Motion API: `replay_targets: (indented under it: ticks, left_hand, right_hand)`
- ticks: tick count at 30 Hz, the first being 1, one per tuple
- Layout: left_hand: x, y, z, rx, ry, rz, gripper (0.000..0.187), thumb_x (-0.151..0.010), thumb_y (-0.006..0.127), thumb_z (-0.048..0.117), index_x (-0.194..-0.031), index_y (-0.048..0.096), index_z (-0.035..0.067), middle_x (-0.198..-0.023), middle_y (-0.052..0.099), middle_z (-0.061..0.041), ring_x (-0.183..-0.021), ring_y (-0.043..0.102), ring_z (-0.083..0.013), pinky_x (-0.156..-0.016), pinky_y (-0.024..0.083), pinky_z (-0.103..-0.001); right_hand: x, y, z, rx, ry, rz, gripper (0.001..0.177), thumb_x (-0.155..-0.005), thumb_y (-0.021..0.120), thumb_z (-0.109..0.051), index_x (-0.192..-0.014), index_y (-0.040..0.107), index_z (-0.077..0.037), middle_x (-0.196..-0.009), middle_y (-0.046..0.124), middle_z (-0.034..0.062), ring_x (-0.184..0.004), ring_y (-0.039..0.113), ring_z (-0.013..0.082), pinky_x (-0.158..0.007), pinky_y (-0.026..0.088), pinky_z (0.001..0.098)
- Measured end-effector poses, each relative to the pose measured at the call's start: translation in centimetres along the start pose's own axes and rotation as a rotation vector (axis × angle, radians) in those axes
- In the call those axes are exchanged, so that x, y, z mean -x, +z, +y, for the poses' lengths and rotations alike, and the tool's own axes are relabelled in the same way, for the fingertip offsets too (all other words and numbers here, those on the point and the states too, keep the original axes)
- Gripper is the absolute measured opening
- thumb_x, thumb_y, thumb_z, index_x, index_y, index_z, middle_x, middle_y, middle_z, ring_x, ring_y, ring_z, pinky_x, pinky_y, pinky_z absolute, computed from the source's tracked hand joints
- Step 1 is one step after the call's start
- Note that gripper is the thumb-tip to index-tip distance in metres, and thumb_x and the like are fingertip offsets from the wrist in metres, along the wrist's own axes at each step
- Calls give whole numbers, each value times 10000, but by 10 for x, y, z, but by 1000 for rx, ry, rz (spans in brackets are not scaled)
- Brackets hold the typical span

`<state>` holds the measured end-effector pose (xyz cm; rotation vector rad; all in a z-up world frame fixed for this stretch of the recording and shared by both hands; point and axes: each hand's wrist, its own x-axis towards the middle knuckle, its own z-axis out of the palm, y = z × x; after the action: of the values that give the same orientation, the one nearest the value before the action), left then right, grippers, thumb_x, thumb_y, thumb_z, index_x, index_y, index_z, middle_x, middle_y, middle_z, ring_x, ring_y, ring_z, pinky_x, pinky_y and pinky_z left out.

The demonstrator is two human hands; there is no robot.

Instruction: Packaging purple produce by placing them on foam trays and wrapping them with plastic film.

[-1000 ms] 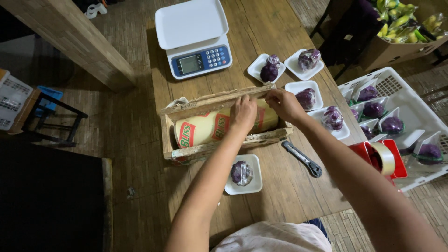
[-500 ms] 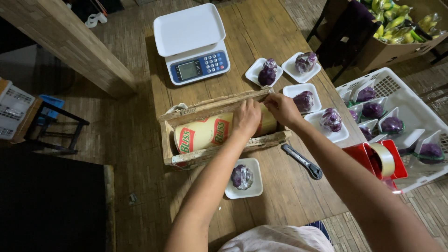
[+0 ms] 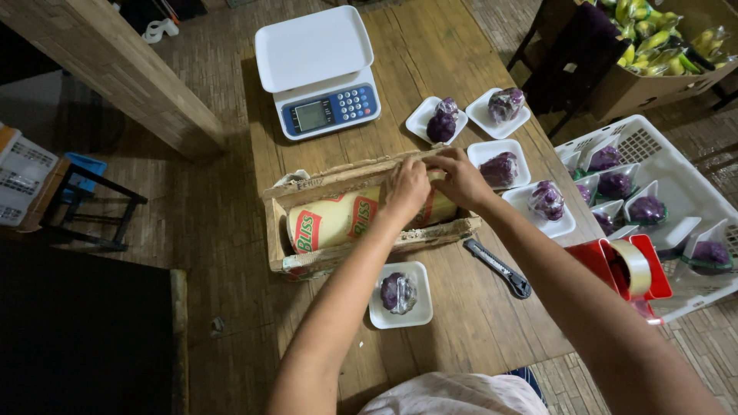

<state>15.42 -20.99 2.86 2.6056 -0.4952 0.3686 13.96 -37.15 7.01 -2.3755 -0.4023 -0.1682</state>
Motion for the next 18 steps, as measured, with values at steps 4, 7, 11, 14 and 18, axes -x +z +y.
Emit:
replay_targets:
  ticks: [4, 7, 11, 14, 18]
  left_hand:
    - [-4, -22, -3, 46, 129, 100, 141, -883, 580, 207, -865, 585, 67, -935, 616, -157, -907, 678, -406, -674, 579, -542]
    - [8, -56, 2, 165, 128, 86, 115, -929, 575, 224, -914, 565, 110, -935, 596, -114, -912, 676, -391, -710, 575, -511]
    - [28, -56, -10, 152, -17, -50, 576, -930, 618, 570, -1237, 503, 97, -1165, 595, -200, -1124, 638, -449, -885, 563, -568]
    - [43, -77, -14, 23, -55, -74, 752, -830, 682, 660, -1131, 673, -29, -1305, 605, -235, -1292, 543, -429, -1085, 454, -507]
    - [49, -71, 1, 29, -52, -102, 469, -891, 687, 432, -1190, 717, 72, -1293, 637, -144, -1282, 560, -390, -1050, 444, -557]
  right_hand:
    - [0, -7, -34, -27, -58, -53, 423, -805, 776, -105, -1225, 730, -119, -1237, 612, 247, -1060, 639, 534, -912, 533, 623]
    - [-5, 4, -22, -120, 39, -33, 207, -884, 733, -158, -1086, 777, -138, -953, 733, 156, -872, 719, 395, -799, 549, 536]
    - [-19, -7, -30, -373, 51, 56, 109, -979, 651, -96, -996, 758, -101, -737, 739, 134, -761, 748, 280, -803, 562, 402]
    - [-34, -30, -49, -311, 19, 77, 52, -987, 727, -221, -956, 755, -191, -752, 745, 14, -779, 749, 191, -759, 560, 315]
    - [-33, -15, -40, -287, 53, 52, 101, -961, 743, -200, -1056, 770, -179, -841, 759, 46, -871, 745, 237, -812, 570, 380]
